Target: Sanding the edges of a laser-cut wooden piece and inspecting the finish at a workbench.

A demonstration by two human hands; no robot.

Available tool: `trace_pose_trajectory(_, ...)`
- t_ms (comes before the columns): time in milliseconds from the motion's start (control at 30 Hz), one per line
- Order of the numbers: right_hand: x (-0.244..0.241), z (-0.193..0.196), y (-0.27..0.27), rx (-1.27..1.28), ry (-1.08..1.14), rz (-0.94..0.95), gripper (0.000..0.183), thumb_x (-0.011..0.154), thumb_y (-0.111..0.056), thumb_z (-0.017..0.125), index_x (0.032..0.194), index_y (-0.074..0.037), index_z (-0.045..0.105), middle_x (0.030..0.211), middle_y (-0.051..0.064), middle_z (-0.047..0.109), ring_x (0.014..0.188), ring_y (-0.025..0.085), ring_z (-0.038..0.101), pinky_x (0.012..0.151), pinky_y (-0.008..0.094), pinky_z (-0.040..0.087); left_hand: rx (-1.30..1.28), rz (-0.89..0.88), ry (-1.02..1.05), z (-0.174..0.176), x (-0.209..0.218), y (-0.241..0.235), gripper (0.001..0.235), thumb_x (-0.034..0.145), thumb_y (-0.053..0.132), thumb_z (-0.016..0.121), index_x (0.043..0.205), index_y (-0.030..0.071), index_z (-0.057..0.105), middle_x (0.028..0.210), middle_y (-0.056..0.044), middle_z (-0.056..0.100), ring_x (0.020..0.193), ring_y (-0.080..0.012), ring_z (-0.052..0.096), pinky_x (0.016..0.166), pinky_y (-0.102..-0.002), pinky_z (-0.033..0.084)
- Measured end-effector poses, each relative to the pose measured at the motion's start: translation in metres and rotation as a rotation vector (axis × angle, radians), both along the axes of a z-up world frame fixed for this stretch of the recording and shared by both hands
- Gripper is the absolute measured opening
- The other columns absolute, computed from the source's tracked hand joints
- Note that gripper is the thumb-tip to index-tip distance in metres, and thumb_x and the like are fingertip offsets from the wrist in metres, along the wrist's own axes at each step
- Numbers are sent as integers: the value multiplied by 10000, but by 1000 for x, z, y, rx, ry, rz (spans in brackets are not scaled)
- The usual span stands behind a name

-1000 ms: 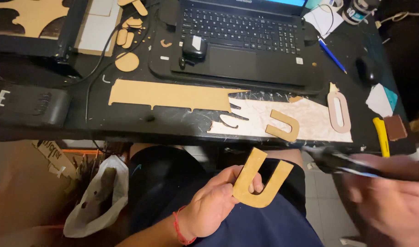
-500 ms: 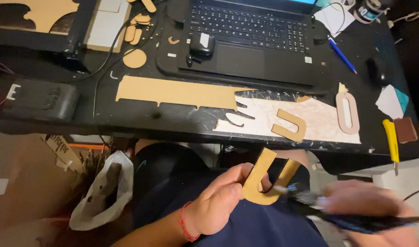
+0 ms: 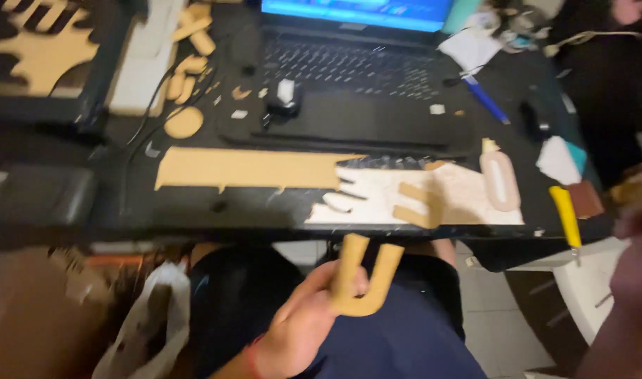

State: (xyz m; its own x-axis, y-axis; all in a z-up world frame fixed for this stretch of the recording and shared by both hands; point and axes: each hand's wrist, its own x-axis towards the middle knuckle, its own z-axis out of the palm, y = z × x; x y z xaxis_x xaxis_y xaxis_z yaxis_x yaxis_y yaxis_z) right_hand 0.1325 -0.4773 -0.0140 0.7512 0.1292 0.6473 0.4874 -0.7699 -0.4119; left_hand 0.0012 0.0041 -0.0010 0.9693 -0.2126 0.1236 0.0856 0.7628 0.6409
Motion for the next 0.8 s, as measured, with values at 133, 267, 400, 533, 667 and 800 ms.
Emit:
trace_pose_trajectory(133, 22, 45, 16, 1305, 496, 317, 331, 1076, -340, 553, 1369, -186, 561, 1289, -93, 579, 1124, 1, 508, 840, 75, 386, -130, -19, -35, -41, 0, 5, 407, 999, 273, 491, 1197, -80, 530, 1171, -199, 556, 1136, -283, 523, 1010, -394, 361)
trace_pose_trajectory(267, 10, 88, 64, 703, 384, 342, 571, 1031, -617, 455, 1437, -216, 474, 1446, 196, 581, 1241, 351, 657, 861, 366, 558, 32, 115, 216, -40, -4, 6, 389, 849, 314, 629, 980, -49, 592, 988, -174, 547, 908, -290, 520, 828, -433, 377)
trace_pose_trajectory(400, 73, 99, 73, 797, 856, -17, 161, 875, -196, 573, 898, -99, 700, 814, 94, 715, 601, 130, 642, 441, 178, 451, 92, 229, 338, -14, -12, 4, 351, 908, 288, 528, 924, -62, 552, 994, -238, 536, 952, -344, 518, 882, -451, 359)
trace_pose_trajectory(533, 119, 56, 61, 329, 673, -110, 204, 851, 14, 637, 949, -158, 588, 790, -47, 479, 724, 88, 442, 692, 236, 336, 98, 289, 318, -82, 3, 22, 206, 860, 107, 523, 883, -60, 643, 957, -228, 601, 904, -353, 579, 847, -421, 391)
trace_pose_trajectory(667, 159, 33, 69, 217, 790, -166, 227, 861, 59, 482, 948, -151, 470, 775, 10, 482, 607, 149, 374, 532, 323, 305, 156, 379, 218, -158, 12, 96, 343, 827, 192, 636, 1011, -97, 658, 1016, -256, 665, 909, -394, 669, 824, -432, 496)
trace_pose_trajectory(800, 197, -4, 61, -101, 769, -179, 279, 823, 29, 460, 1058, -122, 473, 961, 81, 580, 832, 258, 519, 738, 435, 404, -78, 167, -277, -101, 16, 135, 284, 1007, 274, 625, 1024, -9, 601, 1096, -201, 491, 935, -517, 552, 823, -642, 461)
